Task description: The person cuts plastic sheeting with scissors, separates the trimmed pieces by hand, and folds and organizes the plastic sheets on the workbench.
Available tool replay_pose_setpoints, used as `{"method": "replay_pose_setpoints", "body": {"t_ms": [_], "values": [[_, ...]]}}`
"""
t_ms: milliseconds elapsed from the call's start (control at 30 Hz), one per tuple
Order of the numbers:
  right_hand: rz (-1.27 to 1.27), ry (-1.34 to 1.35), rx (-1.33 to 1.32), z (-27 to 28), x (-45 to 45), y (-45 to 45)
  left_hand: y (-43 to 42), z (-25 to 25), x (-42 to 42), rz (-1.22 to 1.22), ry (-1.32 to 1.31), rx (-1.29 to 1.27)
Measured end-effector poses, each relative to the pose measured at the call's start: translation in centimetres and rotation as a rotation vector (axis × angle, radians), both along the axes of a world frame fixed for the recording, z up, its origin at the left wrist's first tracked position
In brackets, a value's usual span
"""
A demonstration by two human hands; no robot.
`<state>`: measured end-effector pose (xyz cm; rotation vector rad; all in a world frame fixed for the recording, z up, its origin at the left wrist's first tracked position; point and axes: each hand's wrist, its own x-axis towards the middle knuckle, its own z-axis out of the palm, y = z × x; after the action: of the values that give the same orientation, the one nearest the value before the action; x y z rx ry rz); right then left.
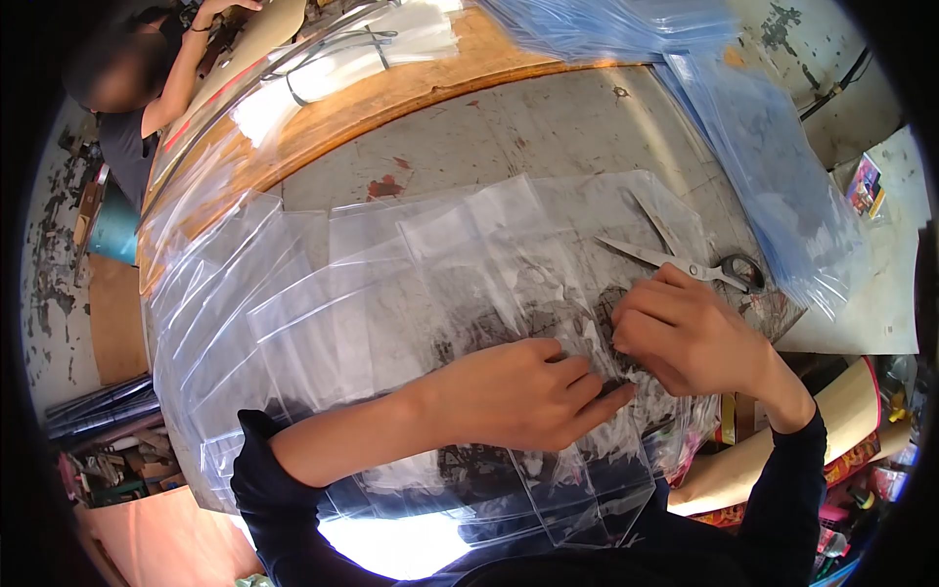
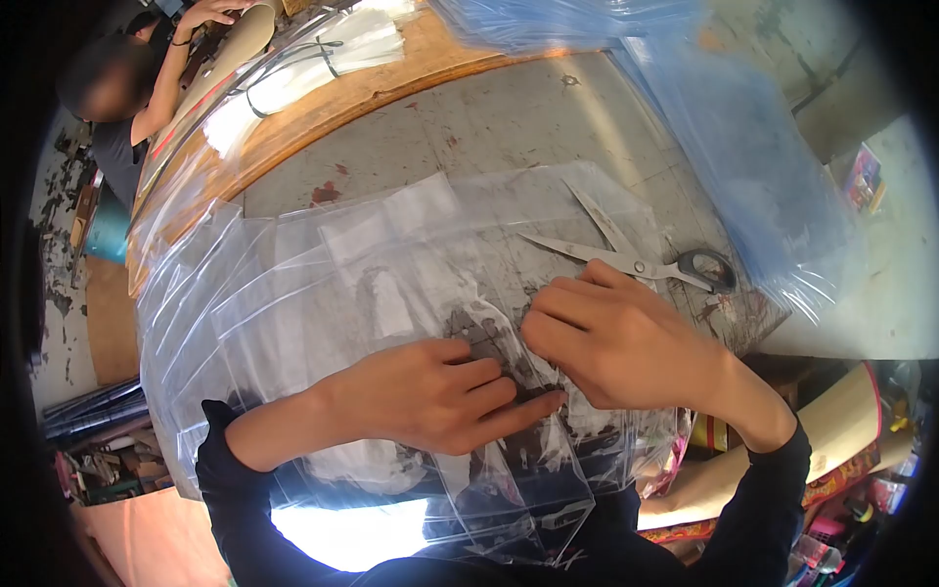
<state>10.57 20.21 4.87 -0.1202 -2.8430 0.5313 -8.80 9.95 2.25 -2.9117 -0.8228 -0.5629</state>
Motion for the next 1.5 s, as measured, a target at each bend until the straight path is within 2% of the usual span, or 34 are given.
{"method": "replay_pose_setpoints", "body": {"t_ms": [133,200,300,467,567,633,667,867,1000,1067,1100,1167,1233,1300,1367,1400,1467,1500], "values": [[-0.045,-0.092,0.03,0.6,-0.8,0.3,0.2,-0.1,-0.1,-0.045,0.01,-0.027],[-0.153,-0.019,0.271,0.6,-1.6,1.2,0.2,-0.2,0.0,-0.058,0.028,-0.039],[-0.263,0.12,0.264,1.7,-2.4,3.3,0.3,-0.4,-0.1,-0.046,0.038,-0.011],[-0.341,0.024,0.355,2.7,-1.8,1.8,0.3,-0.6,-0.1,-0.036,0.001,-0.006],[-0.382,-0.054,0.201,2.3,-0.4,0.2,0.3,-0.6,-0.2,-0.037,-0.025,-0.009],[-0.194,0.095,0.101,1.7,0.4,-0.6,0.2,-0.7,-0.1,-0.025,-0.019,0.006],[-0.143,0.076,0.058,1.5,0.8,-0.9,0.2,-0.8,-0.1,-0.018,-0.01,0.023],[-0.041,0.11,0.105,0.3,1.1,-1.4,0.3,-1.3,0.0,-0.029,-0.04,0.049],[-0.177,0.048,0.022,0.3,0.6,-2.5,0.3,-1.3,-0.1,-0.042,-0.052,0.096],[-0.298,0.007,-0.229,-0.5,0.5,-3.1,0.1,-0.8,-0.1,-0.053,-0.046,0.209],[-0.287,0.011,-0.23,-0.5,0.3,-3.1,0.0,-0.3,-0.5,-0.043,-0.04,0.209],[-0.351,0.009,-0.409,-0.5,0.1,-3.1,0.4,2.0,-1.8,0.071,0.052,0.3],[-0.35,0.038,-0.431,-0.8,0.1,-3.1,1.1,3.9,-3.7,0.375,-0.003,0.355],[-0.35,0.076,-0.453,-0.9,0.0,-3.1,0.8,6.8,-5.9,0.747,0.031,0.045],[-0.4,0.05,-0.445,-0.8,0.0,-3.1,-0.6,8.4,-8.4,0.875,0.21,-0.104],[-0.391,0.056,-0.444,-0.8,-0.1,-3.1,-1.4,8.6,-9.1,0.883,0.215,-0.099],[-0.404,0.063,-0.438,-1.0,-0.1,-3.2,-2.9,8.5,-9.5,0.862,0.184,-0.404],[-0.401,0.063,-0.437,-1.1,0.0,-3.2,-3.9,8.2,-8.9,0.865,0.183,-0.403]]}}
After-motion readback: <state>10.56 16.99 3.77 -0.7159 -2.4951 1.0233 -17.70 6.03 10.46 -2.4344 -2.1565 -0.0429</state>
